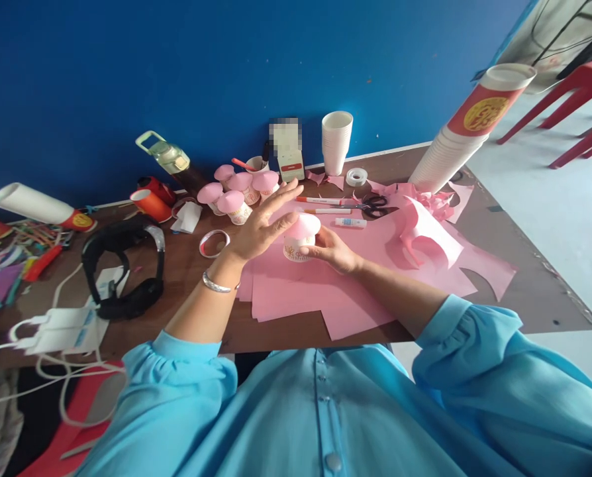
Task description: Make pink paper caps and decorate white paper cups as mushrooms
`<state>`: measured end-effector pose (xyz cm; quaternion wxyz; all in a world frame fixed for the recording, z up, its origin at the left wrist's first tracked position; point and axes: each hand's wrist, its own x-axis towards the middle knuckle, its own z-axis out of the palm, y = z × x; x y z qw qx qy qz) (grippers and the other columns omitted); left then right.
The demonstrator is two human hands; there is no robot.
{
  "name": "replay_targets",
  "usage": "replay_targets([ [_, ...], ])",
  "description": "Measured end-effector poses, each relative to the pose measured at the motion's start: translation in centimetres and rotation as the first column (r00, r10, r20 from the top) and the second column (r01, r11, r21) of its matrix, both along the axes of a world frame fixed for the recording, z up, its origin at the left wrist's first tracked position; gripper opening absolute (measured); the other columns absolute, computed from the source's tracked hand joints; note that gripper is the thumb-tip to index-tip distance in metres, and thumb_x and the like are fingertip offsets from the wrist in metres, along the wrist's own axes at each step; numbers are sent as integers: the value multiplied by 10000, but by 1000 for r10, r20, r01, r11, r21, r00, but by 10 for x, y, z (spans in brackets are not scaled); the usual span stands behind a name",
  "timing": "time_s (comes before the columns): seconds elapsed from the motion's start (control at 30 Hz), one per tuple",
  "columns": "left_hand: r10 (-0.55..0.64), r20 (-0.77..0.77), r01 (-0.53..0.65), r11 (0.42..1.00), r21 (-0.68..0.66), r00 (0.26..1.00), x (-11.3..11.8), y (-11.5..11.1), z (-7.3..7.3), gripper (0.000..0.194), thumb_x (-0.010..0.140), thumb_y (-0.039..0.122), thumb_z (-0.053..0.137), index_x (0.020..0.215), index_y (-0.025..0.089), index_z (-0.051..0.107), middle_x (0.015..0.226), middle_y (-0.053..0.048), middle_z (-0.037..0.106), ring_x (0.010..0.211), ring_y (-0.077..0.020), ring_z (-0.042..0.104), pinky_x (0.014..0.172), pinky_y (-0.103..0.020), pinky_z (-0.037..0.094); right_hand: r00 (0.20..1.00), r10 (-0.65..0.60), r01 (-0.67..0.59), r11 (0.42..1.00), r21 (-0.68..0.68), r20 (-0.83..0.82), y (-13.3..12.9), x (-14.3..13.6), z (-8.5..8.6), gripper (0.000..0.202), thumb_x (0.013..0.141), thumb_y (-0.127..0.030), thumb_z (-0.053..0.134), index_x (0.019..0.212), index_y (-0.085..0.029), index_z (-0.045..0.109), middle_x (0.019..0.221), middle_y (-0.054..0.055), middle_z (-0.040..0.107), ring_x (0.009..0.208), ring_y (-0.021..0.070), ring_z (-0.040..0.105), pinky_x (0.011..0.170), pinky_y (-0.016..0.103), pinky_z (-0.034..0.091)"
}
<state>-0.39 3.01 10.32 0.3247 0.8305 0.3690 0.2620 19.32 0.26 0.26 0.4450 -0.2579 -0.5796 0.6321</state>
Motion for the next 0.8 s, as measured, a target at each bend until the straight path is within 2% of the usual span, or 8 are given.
replay_targets([
  [0.13, -139, -91, 139, 990, -12, 986, 5, 6, -3, 666, 983, 669, 507, 1552, 323, 481, 1717, -15, 325, 1632, -276, 163, 1336, -487, 179, 995, 23, -25, 1000, 17, 94, -2, 2, -1, 658, 797, -550, 822, 1285, -158, 621, 1261, 106, 691, 1196, 295, 630, 1066, 447, 498],
  [0.33, -280, -214, 274, 960, -59, 936, 14, 15, -5, 667, 910, 698, 612, 1462, 325, 597, 1689, -39, 377, 1621, -325, 199, 1319, -577, 172, 987, 35, -38, 999, 12, 154, -4, 3, 2, 615, 807, -534, 815, 1255, -147, 648, 1207, 110, 734, 1181, 316, 669, 1029, 465, 533],
  [0.47, -313, -238, 296, 949, -104, 919, 13, 14, -5, 607, 932, 682, 589, 1427, 332, 631, 1688, -37, 380, 1619, -328, 205, 1312, -583, 180, 983, 43, -45, 999, 9, 179, -4, 2, 1, 645, 792, -542, 825, 1262, -138, 649, 1164, 112, 748, 1146, 318, 685, 986, 464, 558],
  [0.6, -298, -243, 285, 955, -87, 923, 14, 15, -5, 565, 985, 645, 522, 1438, 321, 621, 1696, -32, 366, 1621, -304, 207, 1321, -552, 169, 990, 45, -48, 999, 23, 137, -2, 0, -2, 672, 798, -570, 816, 1283, -142, 634, 1204, 116, 734, 1200, 314, 662, 1013, 450, 546],
  [0.8, -285, -256, 269, 958, -97, 924, 16, 15, -7, 595, 990, 677, 479, 1459, 330, 595, 1708, -23, 339, 1626, -313, 184, 1321, -590, 130, 990, 56, -60, 998, 28, 128, -2, 0, -2, 671, 779, -565, 837, 1270, -149, 643, 1259, 122, 718, 1250, 325, 634, 1057, 451, 520],
])
